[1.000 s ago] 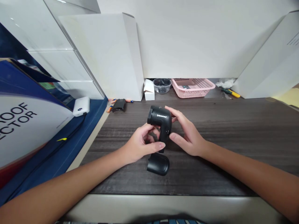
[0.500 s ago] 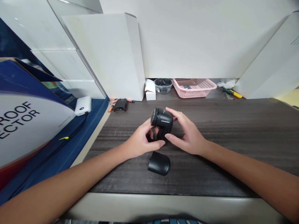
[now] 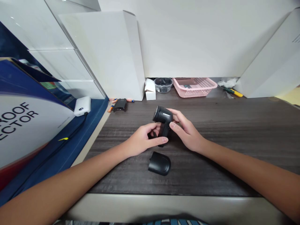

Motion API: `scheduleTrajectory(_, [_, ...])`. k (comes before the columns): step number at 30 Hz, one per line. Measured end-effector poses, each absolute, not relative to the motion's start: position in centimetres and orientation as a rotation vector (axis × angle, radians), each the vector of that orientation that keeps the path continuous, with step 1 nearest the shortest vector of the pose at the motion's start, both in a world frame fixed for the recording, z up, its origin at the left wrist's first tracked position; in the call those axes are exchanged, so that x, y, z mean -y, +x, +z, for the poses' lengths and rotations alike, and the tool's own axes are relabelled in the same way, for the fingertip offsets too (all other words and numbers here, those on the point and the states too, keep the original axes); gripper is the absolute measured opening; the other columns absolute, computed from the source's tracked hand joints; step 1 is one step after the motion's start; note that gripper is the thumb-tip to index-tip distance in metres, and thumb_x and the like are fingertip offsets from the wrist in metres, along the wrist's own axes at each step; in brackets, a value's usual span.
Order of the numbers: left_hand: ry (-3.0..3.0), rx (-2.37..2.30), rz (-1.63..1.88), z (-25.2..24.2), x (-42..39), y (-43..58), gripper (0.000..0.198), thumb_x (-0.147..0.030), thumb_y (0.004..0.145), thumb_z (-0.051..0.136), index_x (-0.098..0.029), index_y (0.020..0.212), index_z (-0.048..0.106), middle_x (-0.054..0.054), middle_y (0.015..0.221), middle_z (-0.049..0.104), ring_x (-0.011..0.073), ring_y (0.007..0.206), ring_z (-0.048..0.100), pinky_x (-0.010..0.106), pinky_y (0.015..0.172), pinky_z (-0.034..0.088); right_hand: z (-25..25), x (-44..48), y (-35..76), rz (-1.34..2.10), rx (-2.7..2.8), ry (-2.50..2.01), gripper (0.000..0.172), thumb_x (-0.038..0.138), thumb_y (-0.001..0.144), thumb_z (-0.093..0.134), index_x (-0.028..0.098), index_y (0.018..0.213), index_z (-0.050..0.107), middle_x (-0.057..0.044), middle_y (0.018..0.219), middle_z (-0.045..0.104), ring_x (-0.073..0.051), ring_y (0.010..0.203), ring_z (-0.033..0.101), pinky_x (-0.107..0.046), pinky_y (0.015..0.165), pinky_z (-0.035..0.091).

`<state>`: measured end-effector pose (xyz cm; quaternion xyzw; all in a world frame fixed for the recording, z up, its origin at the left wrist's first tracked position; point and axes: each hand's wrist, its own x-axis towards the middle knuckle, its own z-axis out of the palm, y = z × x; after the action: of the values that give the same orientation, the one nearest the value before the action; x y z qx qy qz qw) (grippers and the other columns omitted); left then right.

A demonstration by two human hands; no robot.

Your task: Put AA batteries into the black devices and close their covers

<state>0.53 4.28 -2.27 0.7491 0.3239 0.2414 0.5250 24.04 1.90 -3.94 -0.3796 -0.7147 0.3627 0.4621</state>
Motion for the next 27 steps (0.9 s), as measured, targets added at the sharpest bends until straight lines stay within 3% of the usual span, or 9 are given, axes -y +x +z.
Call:
scheduleTrajectory(7, [1.725, -0.792, 0.587, -2.2, -4.5, 0.6, 0.045, -0.051, 0.095, 0.075, -0.017, 0.122, 0.072, -0.001, 0.087, 0.057, 0.0158, 0.079, 0.049, 0.03, 0.075, 0.039, -3.7, -2.3, 23.7, 1.075, 1.58, -0.992, 0.044, 0.05, 0.107, 0.058, 0.024, 0.142, 0.054, -0.006, 0.116, 0.076, -0.024, 0.108, 0.071, -0.041, 0.098, 0.057])
scheduleTrajectory(12, [1.744, -0.786, 0.586, -2.2, -4.6, 0.5, 0.043, -0.05, 0.096, 0.074, -0.017, 0.124, 0.073, 0.0, 0.09, 0.059, 0.0159, 0.081, 0.048, 0.03, 0.076, 0.039, -3.9, -2.5, 23.7, 1.103, 1.596, -0.93, 0.047, 0.048, 0.104, 0.063, 0.026, 0.143, 0.051, -0.007, 0.123, 0.074, -0.024, 0.113, 0.071, -0.041, 0.098, 0.056])
scheduleTrajectory(17, [1.558, -0.737, 0.7, -2.6, -4.8, 0.6, 0.041, -0.048, 0.096, 0.075, -0.018, 0.124, 0.076, 0.004, 0.099, 0.07, 0.019, 0.089, 0.059, 0.031, 0.085, 0.045, -2.3, -1.9, 23.9, 0.676, 1.69, -1.115, 0.049, 0.044, 0.101, 0.068, 0.027, 0.144, 0.052, -0.008, 0.129, 0.069, -0.025, 0.117, 0.065, -0.042, 0.1, 0.052])
scheduleTrajectory(20, [1.324, -0.706, 0.806, -2.7, -5.1, 0.8, 0.037, -0.048, 0.097, 0.074, -0.019, 0.12, 0.078, 0.008, 0.111, 0.076, 0.0217, 0.099, 0.066, 0.032, 0.089, 0.049, -1.0, -0.6, 23.7, 0.427, 1.883, -1.089, 0.038, 0.05, 0.094, 0.077, 0.024, 0.118, 0.063, -0.007, 0.111, 0.068, -0.023, 0.099, 0.064, -0.039, 0.088, 0.051])
scheduleTrajectory(22, [1.197, -0.696, 0.838, -2.7, -5.4, 0.7, 0.039, -0.048, 0.098, 0.073, -0.02, 0.124, 0.077, 0.01, 0.122, 0.076, 0.0225, 0.104, 0.067, 0.032, 0.088, 0.052, -0.6, 0.5, 23.2, 0.429, 2.199, -0.99, 0.05, 0.063, 0.085, 0.082, 0.023, 0.11, 0.066, -0.005, 0.103, 0.069, -0.023, 0.093, 0.063, -0.039, 0.084, 0.05])
scheduleTrajectory(25, [1.093, -0.659, 0.871, -2.7, -5.9, 0.6, 0.039, -0.049, 0.099, 0.072, -0.02, 0.125, 0.077, 0.013, 0.137, 0.071, 0.0236, 0.111, 0.066, 0.032, 0.087, 0.057, -0.9, 1.8, 22.5, 0.364, 2.587, -0.87, 0.073, 0.08, 0.074, 0.081, 0.021, 0.116, 0.069, -0.008, 0.109, 0.07, -0.028, 0.098, 0.063, -0.043, 0.088, 0.049])
scheduleTrajectory(27, [1.062, -0.646, 0.894, -2.7, -6.1, 0.5, 0.038, -0.048, 0.099, 0.073, -0.02, 0.125, 0.077, 0.013, 0.142, 0.068, 0.0242, 0.116, 0.065, 0.033, 0.088, 0.059, -1.5, 2.0, 22.2, 0.317, 2.681, -0.845, 0.065, 0.074, 0.08, 0.08, 0.02, 0.115, 0.07, -0.009, 0.109, 0.07, -0.028, 0.099, 0.063, -0.043, 0.088, 0.048])
